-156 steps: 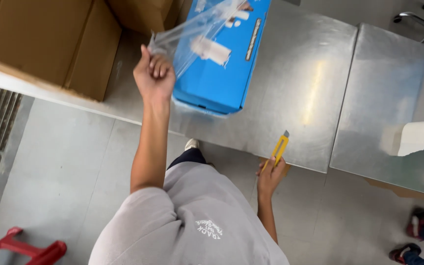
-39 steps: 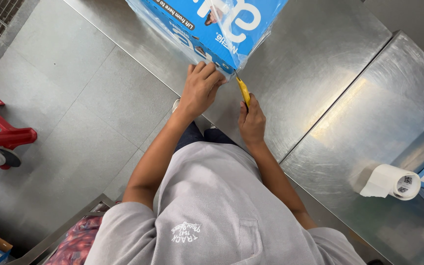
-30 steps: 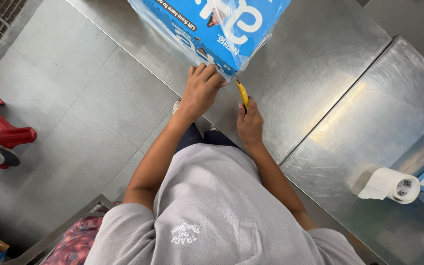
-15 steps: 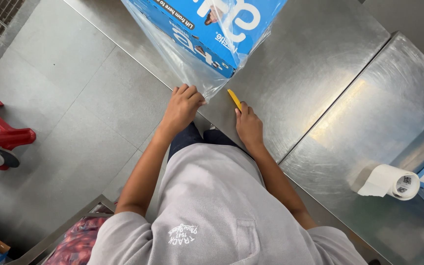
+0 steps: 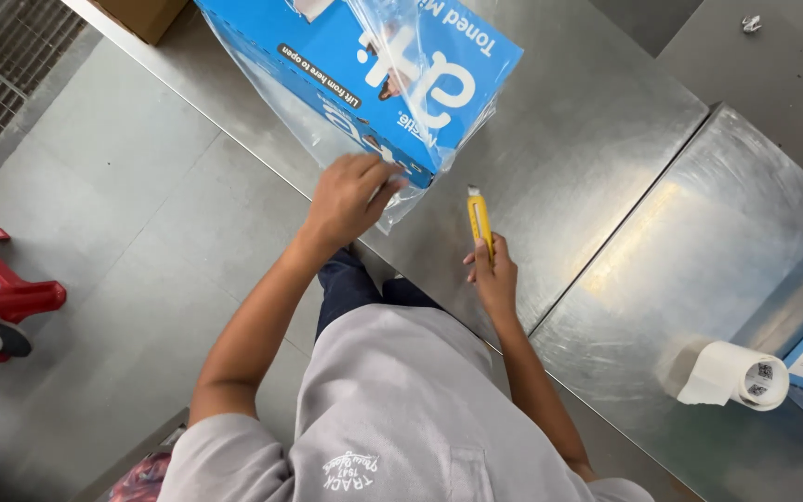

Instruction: Unboxing a large plastic-wrapped pack of milk cartons and sorting individual cartons into a cardboard box.

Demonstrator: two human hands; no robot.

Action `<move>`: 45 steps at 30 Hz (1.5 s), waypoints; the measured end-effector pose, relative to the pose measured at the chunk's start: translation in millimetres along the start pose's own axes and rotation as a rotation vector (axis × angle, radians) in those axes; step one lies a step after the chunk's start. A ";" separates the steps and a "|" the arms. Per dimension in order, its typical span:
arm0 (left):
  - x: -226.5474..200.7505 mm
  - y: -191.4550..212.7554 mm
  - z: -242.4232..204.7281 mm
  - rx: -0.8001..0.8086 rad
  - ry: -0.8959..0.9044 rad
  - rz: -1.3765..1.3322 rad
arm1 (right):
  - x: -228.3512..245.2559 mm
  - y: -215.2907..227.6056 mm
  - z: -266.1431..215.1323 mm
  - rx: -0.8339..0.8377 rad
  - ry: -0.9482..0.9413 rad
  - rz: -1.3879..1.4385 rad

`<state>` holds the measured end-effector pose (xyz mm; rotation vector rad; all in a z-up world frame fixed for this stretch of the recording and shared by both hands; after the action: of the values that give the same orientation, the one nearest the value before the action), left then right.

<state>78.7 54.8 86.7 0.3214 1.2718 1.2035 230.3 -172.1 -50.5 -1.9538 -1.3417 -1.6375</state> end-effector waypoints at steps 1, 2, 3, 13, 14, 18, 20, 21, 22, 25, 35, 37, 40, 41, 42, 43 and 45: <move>-2.3 6.5 14.3 0.001 -0.001 0.001 | 4.4 0.8 0.6 0.000 0.000 0.001; -9.6 13.6 28.2 -0.013 -0.112 0.113 | 7.9 1.5 0.8 -0.002 -0.020 0.100; -16.2 20.6 43.9 -0.032 -0.226 0.228 | 12.7 2.9 4.5 -0.005 -0.034 0.198; -4.7 -1.8 78.4 0.230 -0.673 0.645 | 62.8 -3.0 -2.5 0.104 0.002 0.472; -8.0 0.2 76.8 0.153 -0.717 0.685 | 66.4 -4.1 -2.4 0.092 0.000 0.480; -11.4 2.1 73.2 0.029 -0.761 0.748 | 76.3 -12.1 6.7 0.064 0.032 0.517; -11.3 0.6 71.7 0.025 -0.752 0.766 | 75.5 -18.6 6.2 0.059 0.039 0.528; -11.0 -0.5 71.4 0.020 -0.744 0.785 | 75.1 -21.4 6.3 0.053 0.048 0.539; -11.0 -0.5 71.8 0.021 -0.744 0.784 | 74.7 -25.3 2.2 0.053 0.047 0.539; -10.8 -1.7 72.0 0.024 -0.747 0.805 | 72.0 -35.8 -13.8 0.103 0.023 0.531; -12.5 -3.9 80.9 0.006 -0.801 0.768 | 39.4 -21.5 -34.6 0.272 -0.140 0.509; -12.6 0.4 90.2 0.024 -0.819 0.789 | 34.5 -22.0 -15.8 0.209 -0.173 0.565; -22.9 17.4 102.9 -0.164 -0.773 0.692 | 35.6 -20.4 6.5 -0.002 -0.138 0.613; -24.3 11.3 111.8 -0.144 -0.782 0.659 | 47.5 -8.0 18.5 -0.010 -0.070 0.611; -25.5 5.7 120.3 -0.124 -0.793 0.626 | 59.7 3.1 30.1 -0.016 -0.002 0.609; -25.9 1.2 126.5 -0.141 -0.780 0.625 | 62.1 3.4 37.6 -0.011 0.003 0.590; -23.6 -4.3 135.8 -0.103 -0.808 0.684 | 69.0 -5.5 51.0 -0.023 0.021 0.636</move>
<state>199.8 88.9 143.1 1.1011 0.3834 1.4681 254.4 -100.9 -8.7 -2.0697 -0.5865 -1.3470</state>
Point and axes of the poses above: each hand's wrist, its own z-axis towards the middle knuckle, its own y-axis out of the back of the hand, x = y × z, the point moved 4 cm from there along z, towards the middle knuckle, and after that the axes turned 4 degrees about x, right-handed, at the moved point
